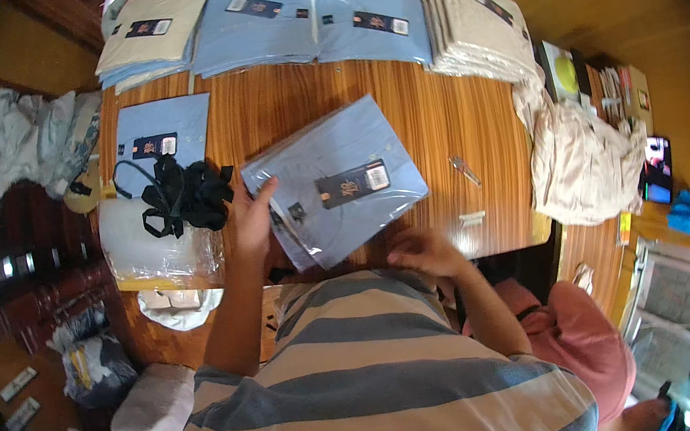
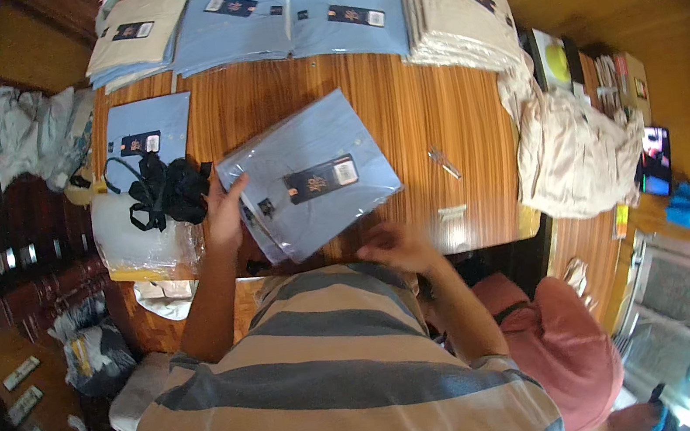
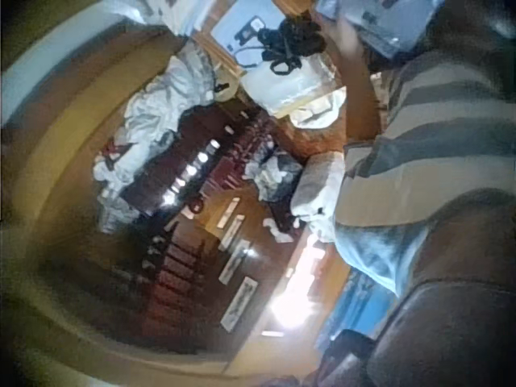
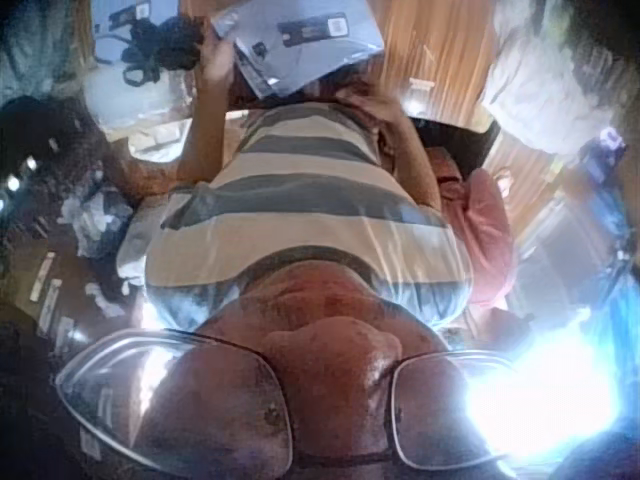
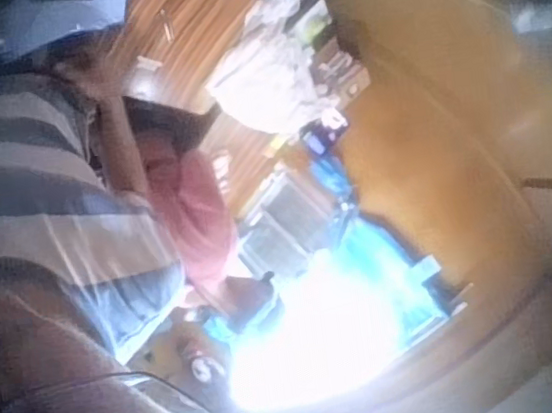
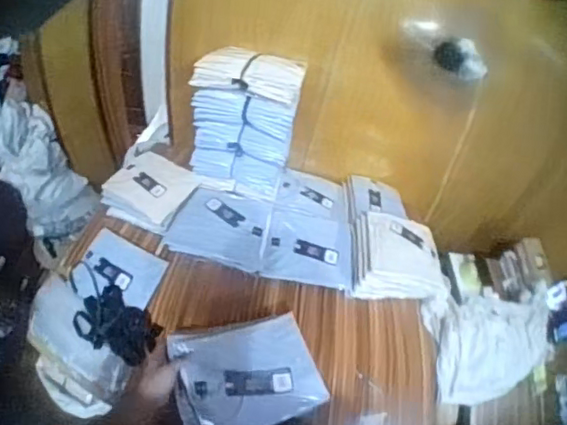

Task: The person gathers stacks of packaged shirts, aligns them, and secures each stack with a black ribbon. They repeat this process for both blue and beige shirts, creating multiple tied bundles on the table.

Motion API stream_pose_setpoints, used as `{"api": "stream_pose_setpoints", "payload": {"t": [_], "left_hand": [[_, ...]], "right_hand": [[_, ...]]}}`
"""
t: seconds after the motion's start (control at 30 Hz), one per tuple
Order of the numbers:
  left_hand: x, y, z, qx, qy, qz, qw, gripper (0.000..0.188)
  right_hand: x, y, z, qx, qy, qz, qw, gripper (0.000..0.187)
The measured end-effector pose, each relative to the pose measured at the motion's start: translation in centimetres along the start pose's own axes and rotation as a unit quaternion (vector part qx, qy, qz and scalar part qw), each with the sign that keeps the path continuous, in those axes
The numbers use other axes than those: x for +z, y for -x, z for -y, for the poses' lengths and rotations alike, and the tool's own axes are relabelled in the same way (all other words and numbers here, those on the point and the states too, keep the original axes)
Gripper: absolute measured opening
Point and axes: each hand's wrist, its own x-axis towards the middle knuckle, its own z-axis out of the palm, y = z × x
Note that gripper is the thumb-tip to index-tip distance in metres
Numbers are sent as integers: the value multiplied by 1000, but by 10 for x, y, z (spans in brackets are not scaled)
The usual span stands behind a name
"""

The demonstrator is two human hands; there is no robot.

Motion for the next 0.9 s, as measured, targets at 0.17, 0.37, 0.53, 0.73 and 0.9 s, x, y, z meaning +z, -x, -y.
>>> {"api": "stream_pose_setpoints", "payload": {"t": [0.17, 0.37, 0.53, 0.73, 0.9], "left_hand": [[-34, -54, -26, -47, -43, 105, 992, 51], [-1, -145, -65, -126, -168, 245, 946, 54], [98, -185, -92, -51, -352, 463, 812, 52], [187, -159, -87, 52, -561, 474, 677, 62], [117, -97, -92, 286, -421, 119, 852, 63]], "right_hand": [[-67, -5, -32, -217, 418, -503, 725, 48], [-108, -45, -68, -37, 472, -486, 735, 70], [-125, -48, -51, 23, 512, -488, 707, 71], [-107, -57, 12, -139, 151, -369, 906, 58], [-83, -90, 41, -63, -78, -191, 976, 63]]}}
